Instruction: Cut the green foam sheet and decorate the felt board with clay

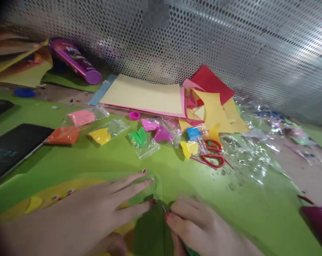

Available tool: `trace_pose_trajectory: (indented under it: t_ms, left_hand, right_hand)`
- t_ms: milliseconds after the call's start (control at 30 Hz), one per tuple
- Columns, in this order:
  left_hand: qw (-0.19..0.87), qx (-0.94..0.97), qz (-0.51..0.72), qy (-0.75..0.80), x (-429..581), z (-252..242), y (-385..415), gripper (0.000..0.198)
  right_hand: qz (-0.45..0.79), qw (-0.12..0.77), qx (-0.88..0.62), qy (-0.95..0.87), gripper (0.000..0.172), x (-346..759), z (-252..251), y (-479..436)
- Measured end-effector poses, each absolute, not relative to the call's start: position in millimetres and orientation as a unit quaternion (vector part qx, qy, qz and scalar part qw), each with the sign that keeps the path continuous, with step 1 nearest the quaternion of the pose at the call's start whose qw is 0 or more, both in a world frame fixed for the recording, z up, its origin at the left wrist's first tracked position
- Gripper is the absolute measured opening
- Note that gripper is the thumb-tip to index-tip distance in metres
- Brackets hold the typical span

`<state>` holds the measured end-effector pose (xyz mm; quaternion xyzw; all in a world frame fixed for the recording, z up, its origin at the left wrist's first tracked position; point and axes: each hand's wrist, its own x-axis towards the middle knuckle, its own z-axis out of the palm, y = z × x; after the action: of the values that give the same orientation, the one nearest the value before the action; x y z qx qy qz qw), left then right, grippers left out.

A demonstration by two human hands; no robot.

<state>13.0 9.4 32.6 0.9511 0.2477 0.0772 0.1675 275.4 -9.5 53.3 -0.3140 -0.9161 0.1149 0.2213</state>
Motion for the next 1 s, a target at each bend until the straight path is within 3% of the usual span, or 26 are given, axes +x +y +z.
trace_pose_trajectory:
  t_ms: [267, 533, 767, 1000]
  left_hand:
    - [0.128, 0.955, 0.081, 0.256, 13, 27, 5, 0.045]
    - [0.096, 0.956, 0.095, 0.259, 12, 24, 4, 0.043]
    - [0.096, 0.955, 0.102, 0.260, 11, 19, 2, 0.047]
    - [0.094, 0.957, 0.093, 0.259, 12, 23, 1, 0.045]
  right_hand:
    - [0.101, 0.219, -0.345, -0.907, 0.004, 278, 53, -10]
    - [0.105, 0.193, -0.333, -0.917, 0.012, 264, 62, 2]
    - [0.095, 0.164, -0.271, -0.944, 0.063, 253, 71, 11]
    - [0.103, 0.164, -0.293, -0.936, 0.052, 261, 65, 3]
